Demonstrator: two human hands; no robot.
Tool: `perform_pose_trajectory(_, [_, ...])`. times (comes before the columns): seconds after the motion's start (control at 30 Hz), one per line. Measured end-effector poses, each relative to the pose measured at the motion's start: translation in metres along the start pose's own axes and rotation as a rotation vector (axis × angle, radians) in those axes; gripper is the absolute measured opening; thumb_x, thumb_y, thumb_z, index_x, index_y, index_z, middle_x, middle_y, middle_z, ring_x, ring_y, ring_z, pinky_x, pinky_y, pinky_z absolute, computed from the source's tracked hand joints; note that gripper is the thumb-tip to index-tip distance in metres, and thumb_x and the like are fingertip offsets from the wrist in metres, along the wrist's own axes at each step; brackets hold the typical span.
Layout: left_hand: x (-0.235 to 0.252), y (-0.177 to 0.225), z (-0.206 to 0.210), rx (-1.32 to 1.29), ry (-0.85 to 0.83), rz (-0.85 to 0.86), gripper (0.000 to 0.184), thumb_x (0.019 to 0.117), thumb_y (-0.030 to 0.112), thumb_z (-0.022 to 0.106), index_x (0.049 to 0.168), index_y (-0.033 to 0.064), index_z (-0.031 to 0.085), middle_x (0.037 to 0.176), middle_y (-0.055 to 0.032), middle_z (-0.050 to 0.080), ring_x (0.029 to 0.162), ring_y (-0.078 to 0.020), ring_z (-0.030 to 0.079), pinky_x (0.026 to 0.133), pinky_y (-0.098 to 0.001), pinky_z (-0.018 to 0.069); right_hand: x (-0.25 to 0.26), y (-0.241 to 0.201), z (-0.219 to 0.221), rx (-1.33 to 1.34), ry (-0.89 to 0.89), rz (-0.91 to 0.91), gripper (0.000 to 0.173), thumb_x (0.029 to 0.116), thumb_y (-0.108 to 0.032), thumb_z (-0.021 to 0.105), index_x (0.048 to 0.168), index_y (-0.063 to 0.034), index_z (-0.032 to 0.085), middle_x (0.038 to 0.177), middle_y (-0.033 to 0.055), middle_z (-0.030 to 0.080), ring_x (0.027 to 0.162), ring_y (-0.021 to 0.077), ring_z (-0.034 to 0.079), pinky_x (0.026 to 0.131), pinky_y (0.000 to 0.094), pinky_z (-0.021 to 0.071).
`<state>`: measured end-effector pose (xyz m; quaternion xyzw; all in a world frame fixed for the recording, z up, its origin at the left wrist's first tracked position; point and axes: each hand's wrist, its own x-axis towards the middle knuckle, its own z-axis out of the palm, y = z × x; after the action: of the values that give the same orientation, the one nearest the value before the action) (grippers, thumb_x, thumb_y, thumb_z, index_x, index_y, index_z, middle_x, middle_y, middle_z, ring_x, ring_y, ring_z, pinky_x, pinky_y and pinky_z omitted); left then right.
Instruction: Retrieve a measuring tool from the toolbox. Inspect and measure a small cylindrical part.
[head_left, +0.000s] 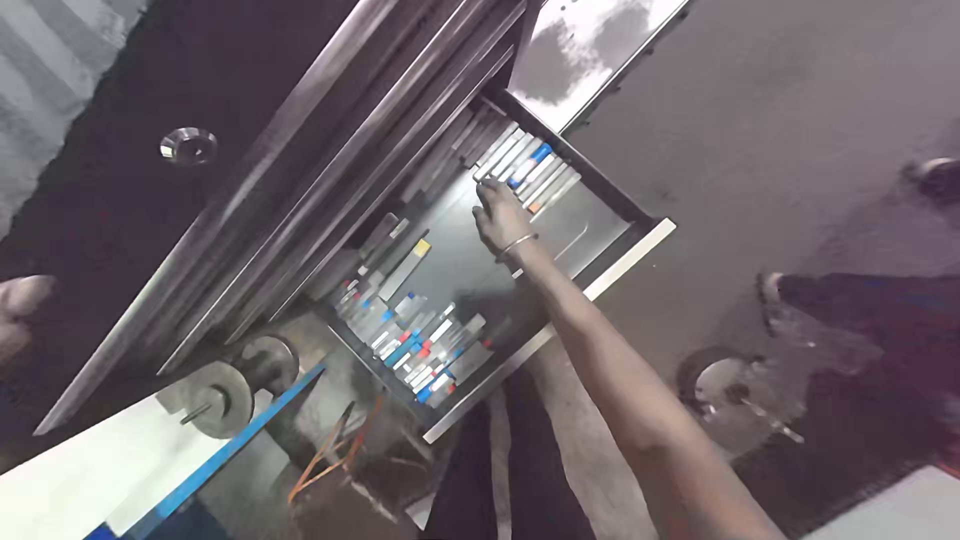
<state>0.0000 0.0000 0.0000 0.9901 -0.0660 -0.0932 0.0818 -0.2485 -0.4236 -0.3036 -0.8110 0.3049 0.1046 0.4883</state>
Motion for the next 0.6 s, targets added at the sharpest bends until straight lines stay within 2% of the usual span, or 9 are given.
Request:
perform_pose_trajectory(0.07, [0.022, -0.049, 0.008, 0.115, -0.044, 0.025, 0.046, 0.1122, 0.025, 0.037, 0.122, -0.0142, 0.059, 0.113, -0.0327, 0.064, 0.108, -0.0367, 0.065, 0.098, -0.0513, 0.0486, -0.005, -0.004, 0.006, 0.005, -0.035, -0.037, 0.042, 0.1041, -0.037, 0.058, 0.145, -0.0293, 0.054, 0.136, 0.0104, 0.060, 0.078, 0.0262, 0.071, 0.063, 0.0504, 0.0621])
perform_pose_trajectory(0.17, [0.036, -0.080, 0.003, 0.315, -0.160, 0.128, 0.055, 0.1138, 0.033, 0.029, 0.131, -0.0110, 0.056, 0.116, -0.0364, 0.064, 0.111, -0.0480, 0.064, 0.094, -0.0640, 0.0490, 0.010, -0.012, 0.020, -0.079, 0.017, -0.200, 0.038, 0.1052, -0.035, 0.055, 0.140, -0.0206, 0.060, 0.132, 0.0106, 0.064, 0.088, 0.0238, 0.072, 0.070, 0.0472, 0.0631])
perform_pose_trajectory(0.2, [0.033, -0.053, -0.002, 0.375, -0.249, 0.014, 0.053, 0.1143, 0.031, 0.026, 0.136, -0.0102, 0.052, 0.124, -0.0358, 0.061, 0.119, -0.0462, 0.061, 0.100, -0.0625, 0.0463, 0.020, -0.024, 0.015, -0.133, 0.028, -0.234, 0.040, 0.1061, -0.030, 0.052, 0.142, -0.0133, 0.059, 0.139, 0.0133, 0.062, 0.106, 0.0275, 0.070, 0.086, 0.0487, 0.0602])
perform_pose_trajectory(0.23, [0.032, -0.018, -0.006, 0.394, -0.354, -0.158, 0.050, 0.1145, 0.027, 0.023, 0.141, -0.0085, 0.046, 0.134, -0.0337, 0.055, 0.129, -0.0422, 0.054, 0.107, -0.0587, 0.0401, 0.023, -0.051, -0.004, -0.127, -0.078, -0.148, 0.044, 0.1080, -0.020, 0.049, 0.149, -0.0051, 0.051, 0.151, 0.0185, 0.051, 0.130, 0.0348, 0.058, 0.108, 0.0532, 0.0473])
perform_pose_trajectory(0.3, [0.030, -0.006, -0.008, 0.274, -0.363, -0.172, 0.047, 0.1142, 0.021, 0.026, 0.140, -0.0136, 0.045, 0.135, -0.0380, 0.052, 0.130, -0.0455, 0.051, 0.109, -0.0590, 0.0372, 0.027, -0.081, -0.021, -0.090, -0.071, -0.007, 0.044, 0.1069, -0.010, 0.049, 0.150, 0.0010, 0.048, 0.156, 0.0203, 0.045, 0.143, 0.0358, 0.046, 0.118, 0.0522, 0.0358])
perform_pose_trajectory(0.4, [0.045, -0.066, 0.000, 0.203, -0.302, 0.070, 0.046, 0.1139, 0.024, 0.030, 0.130, -0.0138, 0.051, 0.119, -0.0373, 0.058, 0.113, -0.0475, 0.058, 0.096, -0.0609, 0.0445, 0.020, -0.035, 0.015, -0.058, 0.089, -0.146, 0.044, 0.1065, -0.023, 0.052, 0.149, -0.0110, 0.052, 0.155, 0.0111, 0.049, 0.130, 0.0301, 0.059, 0.105, 0.0524, 0.0504])
perform_pose_trajectory(0.43, [0.049, -0.075, 0.003, 0.230, -0.304, 0.056, 0.047, 0.1140, 0.026, 0.027, 0.130, -0.0115, 0.051, 0.118, -0.0352, 0.059, 0.114, -0.0468, 0.059, 0.096, -0.0622, 0.0448, 0.014, -0.022, 0.029, -0.055, 0.082, -0.153, 0.040, 0.1062, -0.031, 0.053, 0.145, -0.0206, 0.056, 0.146, 0.0067, 0.057, 0.110, 0.0249, 0.069, 0.087, 0.0502, 0.0603])
perform_pose_trajectory(0.5, [0.055, -0.090, 0.009, 0.254, -0.277, 0.043, 0.053, 0.1143, 0.031, 0.024, 0.130, -0.0090, 0.055, 0.119, -0.0332, 0.062, 0.116, -0.0469, 0.061, 0.097, -0.0646, 0.0461, 0.009, -0.019, 0.045, 0.020, -0.039, -0.123, 0.032, 0.1055, -0.035, 0.055, 0.135, -0.0270, 0.062, 0.125, 0.0070, 0.065, 0.074, 0.0204, 0.070, 0.059, 0.0458, 0.0628])
perform_pose_trajectory(0.6, [0.049, -0.069, 0.006, 0.115, -0.288, 0.043, 0.051, 0.1142, 0.030, 0.025, 0.120, -0.0105, 0.055, 0.112, -0.0317, 0.059, 0.107, -0.0425, 0.060, 0.092, -0.0602, 0.0454, 0.022, -0.040, 0.060, 0.013, -0.102, -0.157, 0.027, 0.1063, -0.030, 0.053, 0.125, -0.0184, 0.069, 0.113, 0.0105, 0.069, 0.071, 0.0217, 0.070, 0.060, 0.0438, 0.0624])
